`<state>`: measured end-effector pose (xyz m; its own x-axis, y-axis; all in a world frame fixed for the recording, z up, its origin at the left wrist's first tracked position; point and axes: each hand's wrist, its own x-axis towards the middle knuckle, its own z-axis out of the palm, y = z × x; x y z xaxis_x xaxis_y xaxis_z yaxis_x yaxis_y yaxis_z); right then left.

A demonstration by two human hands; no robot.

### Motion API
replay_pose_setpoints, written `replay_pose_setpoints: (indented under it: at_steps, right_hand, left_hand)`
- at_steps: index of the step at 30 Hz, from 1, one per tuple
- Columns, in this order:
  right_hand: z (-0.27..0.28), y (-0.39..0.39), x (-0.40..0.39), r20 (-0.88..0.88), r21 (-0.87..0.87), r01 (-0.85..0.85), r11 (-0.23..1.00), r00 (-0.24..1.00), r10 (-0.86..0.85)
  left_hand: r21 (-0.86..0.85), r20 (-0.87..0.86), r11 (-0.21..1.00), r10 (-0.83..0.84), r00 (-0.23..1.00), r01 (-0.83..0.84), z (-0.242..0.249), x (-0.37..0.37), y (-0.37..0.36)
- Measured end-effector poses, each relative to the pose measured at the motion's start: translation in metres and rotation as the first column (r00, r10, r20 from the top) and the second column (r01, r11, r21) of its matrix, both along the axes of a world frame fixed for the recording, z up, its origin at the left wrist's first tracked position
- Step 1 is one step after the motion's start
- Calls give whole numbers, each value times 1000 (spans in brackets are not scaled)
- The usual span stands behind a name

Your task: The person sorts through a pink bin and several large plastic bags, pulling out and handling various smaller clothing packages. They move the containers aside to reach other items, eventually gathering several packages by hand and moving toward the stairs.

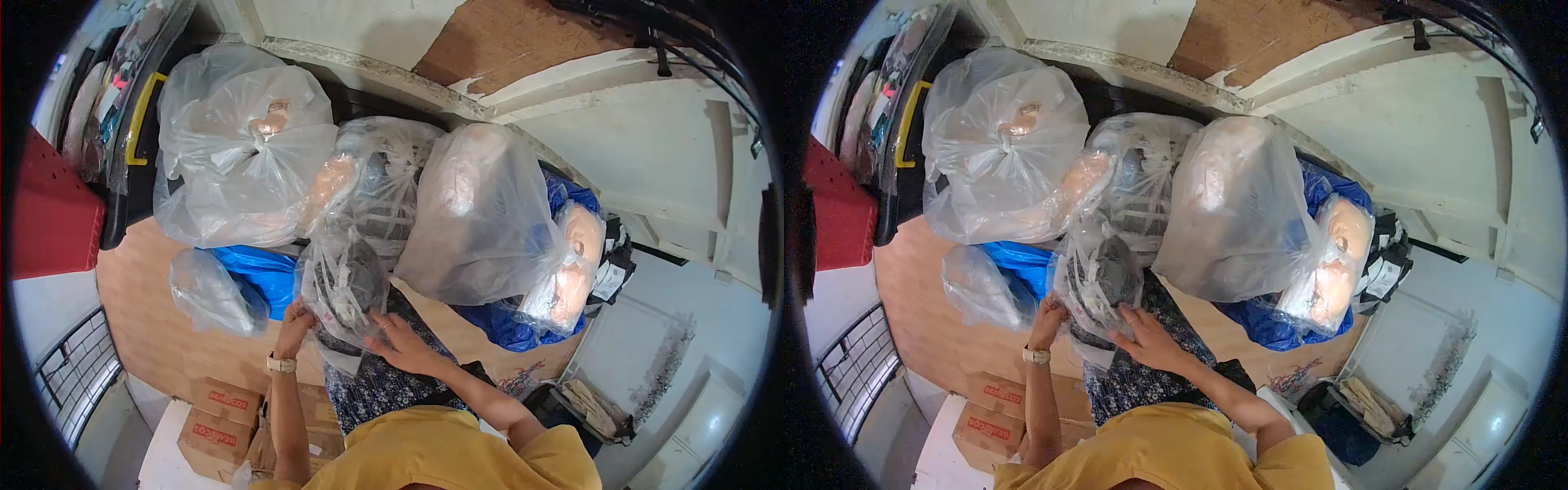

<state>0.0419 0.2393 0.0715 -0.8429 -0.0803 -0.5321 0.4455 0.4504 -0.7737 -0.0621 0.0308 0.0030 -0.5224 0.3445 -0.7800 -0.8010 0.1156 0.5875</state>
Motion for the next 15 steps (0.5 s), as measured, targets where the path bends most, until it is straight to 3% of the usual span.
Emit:
replay_pose_setpoints:
  at_steps: [3,5,7,9,11,13,15]
  right_hand:
    - [-7,2,-4,-52,46,-12,999,999,14]
    - [-11,14,-18,-116,74,40,996,993,-31]
    - [-42,24,-33,-177,214,173,961,975,-136]
    - [-84,45,-54,-341,593,44,804,918,201]
    - [-96,71,-75,-132,837,-172,519,858,497]
    - [-124,115,-62,243,874,-444,196,751,614]
    - [-120,134,-49,187,869,-409,278,793,580]
  left_hand:
    - [24,-135,1000,18,991,-15,-24,-4,-3]
    - [-150,-260,980,-170,950,134,-39,-8,-8]
    - [-221,-327,967,-197,924,127,-40,-10,-1]
    - [-301,-432,938,-294,853,171,-36,-16,6]
    - [-256,-389,949,-276,879,185,-45,-16,0]
    - [-214,-343,956,-264,901,199,-50,-18,-11]
    - [-175,-353,981,-138,925,80,-52,-11,-23]
